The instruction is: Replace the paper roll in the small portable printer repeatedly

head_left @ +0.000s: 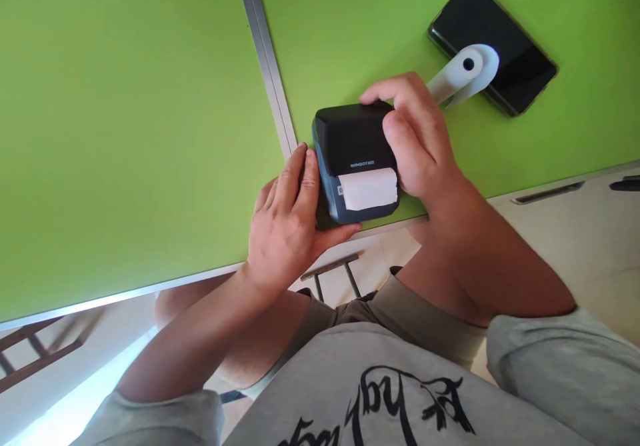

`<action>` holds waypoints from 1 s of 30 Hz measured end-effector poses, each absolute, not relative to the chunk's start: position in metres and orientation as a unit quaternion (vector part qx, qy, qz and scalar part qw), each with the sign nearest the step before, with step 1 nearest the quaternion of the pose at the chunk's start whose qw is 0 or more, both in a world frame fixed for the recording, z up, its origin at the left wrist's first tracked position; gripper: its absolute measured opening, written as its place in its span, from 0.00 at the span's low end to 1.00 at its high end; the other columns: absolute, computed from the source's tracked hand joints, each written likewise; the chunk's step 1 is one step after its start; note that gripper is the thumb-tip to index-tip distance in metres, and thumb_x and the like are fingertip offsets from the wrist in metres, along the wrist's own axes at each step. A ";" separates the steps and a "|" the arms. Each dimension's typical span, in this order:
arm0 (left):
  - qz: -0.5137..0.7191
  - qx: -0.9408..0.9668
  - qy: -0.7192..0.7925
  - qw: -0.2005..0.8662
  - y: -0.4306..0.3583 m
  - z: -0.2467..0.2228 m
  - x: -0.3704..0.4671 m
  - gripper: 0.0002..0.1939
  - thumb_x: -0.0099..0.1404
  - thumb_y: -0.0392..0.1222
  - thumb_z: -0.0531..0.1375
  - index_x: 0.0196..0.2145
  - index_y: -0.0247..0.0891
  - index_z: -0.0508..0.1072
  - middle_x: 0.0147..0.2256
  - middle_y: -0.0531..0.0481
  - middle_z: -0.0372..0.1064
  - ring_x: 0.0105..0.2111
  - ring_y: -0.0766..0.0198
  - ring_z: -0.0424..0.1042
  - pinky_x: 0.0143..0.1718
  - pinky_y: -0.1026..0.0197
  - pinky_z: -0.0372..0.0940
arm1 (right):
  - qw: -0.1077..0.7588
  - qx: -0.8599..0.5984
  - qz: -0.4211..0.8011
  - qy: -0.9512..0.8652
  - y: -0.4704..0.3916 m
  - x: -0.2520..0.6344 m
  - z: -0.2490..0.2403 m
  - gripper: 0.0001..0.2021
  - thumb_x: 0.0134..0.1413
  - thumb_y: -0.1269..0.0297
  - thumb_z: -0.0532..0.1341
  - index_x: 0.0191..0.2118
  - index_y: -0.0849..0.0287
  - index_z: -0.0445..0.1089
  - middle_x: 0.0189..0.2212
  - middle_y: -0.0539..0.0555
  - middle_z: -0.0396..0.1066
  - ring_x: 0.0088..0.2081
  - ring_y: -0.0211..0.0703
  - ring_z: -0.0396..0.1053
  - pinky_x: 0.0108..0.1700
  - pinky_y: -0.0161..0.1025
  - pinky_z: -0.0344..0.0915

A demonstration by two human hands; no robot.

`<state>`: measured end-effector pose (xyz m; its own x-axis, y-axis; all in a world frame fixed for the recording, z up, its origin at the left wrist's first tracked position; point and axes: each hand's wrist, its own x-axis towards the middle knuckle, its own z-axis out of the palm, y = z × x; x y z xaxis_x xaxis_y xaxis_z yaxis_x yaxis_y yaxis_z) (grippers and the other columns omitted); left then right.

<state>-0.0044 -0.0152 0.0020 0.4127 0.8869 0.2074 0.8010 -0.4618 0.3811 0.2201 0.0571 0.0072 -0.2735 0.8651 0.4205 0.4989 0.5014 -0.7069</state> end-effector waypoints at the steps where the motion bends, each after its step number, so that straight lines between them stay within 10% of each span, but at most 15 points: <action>1: 0.196 0.833 0.505 0.109 -0.014 0.001 -0.005 0.55 0.67 0.77 0.54 0.71 0.24 0.60 0.67 0.24 0.64 0.64 0.38 0.71 0.60 0.47 0.68 | 0.405 -0.447 0.224 -0.765 0.057 0.220 0.007 0.19 0.75 0.49 0.47 0.47 0.52 0.70 0.45 0.55 0.75 0.50 0.45 0.72 0.56 0.46 0.68; 13: 0.198 0.820 0.510 0.168 -0.008 0.000 -0.008 0.52 0.66 0.80 0.53 0.74 0.41 0.58 0.69 0.36 0.64 0.65 0.41 0.71 0.62 0.44 0.66 | 0.378 -0.463 0.240 -0.765 0.059 0.223 0.001 0.28 0.68 0.34 0.44 0.56 0.49 0.63 0.54 0.58 0.71 0.57 0.52 0.70 0.63 0.54 0.69; 20: 0.197 0.799 0.531 0.199 -0.006 0.002 -0.007 0.56 0.60 0.81 0.59 0.73 0.42 0.58 0.68 0.37 0.65 0.66 0.39 0.69 0.63 0.42 0.65 | 0.289 -0.432 0.298 -0.801 0.063 0.243 0.020 0.34 0.47 0.37 0.70 0.56 0.49 0.68 0.56 0.57 0.69 0.55 0.57 0.69 0.49 0.51 0.76; 25: 0.196 0.800 0.533 0.192 -0.006 -0.001 -0.007 0.56 0.59 0.82 0.59 0.71 0.40 0.59 0.68 0.34 0.65 0.66 0.39 0.69 0.63 0.43 0.64 | 0.374 -0.475 0.201 -0.771 0.057 0.233 0.035 0.20 0.51 0.46 0.71 0.44 0.51 0.70 0.29 0.47 0.66 0.26 0.37 0.60 0.31 0.42 0.64; 30: 0.194 0.803 0.530 0.190 -0.006 0.000 -0.007 0.54 0.62 0.81 0.57 0.72 0.40 0.58 0.68 0.35 0.65 0.67 0.41 0.68 0.63 0.45 0.64 | 0.445 -0.490 0.178 -0.728 0.050 0.214 0.051 0.07 0.65 0.56 0.63 0.35 0.50 0.67 0.19 0.44 0.59 0.22 0.39 0.62 0.31 0.44 0.60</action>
<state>-0.0066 -0.0061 0.0005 0.3626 0.9255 0.1095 0.7779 -0.3653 0.5114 0.2136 0.0503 0.0513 -0.1235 0.8721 0.4735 0.5546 0.4564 -0.6958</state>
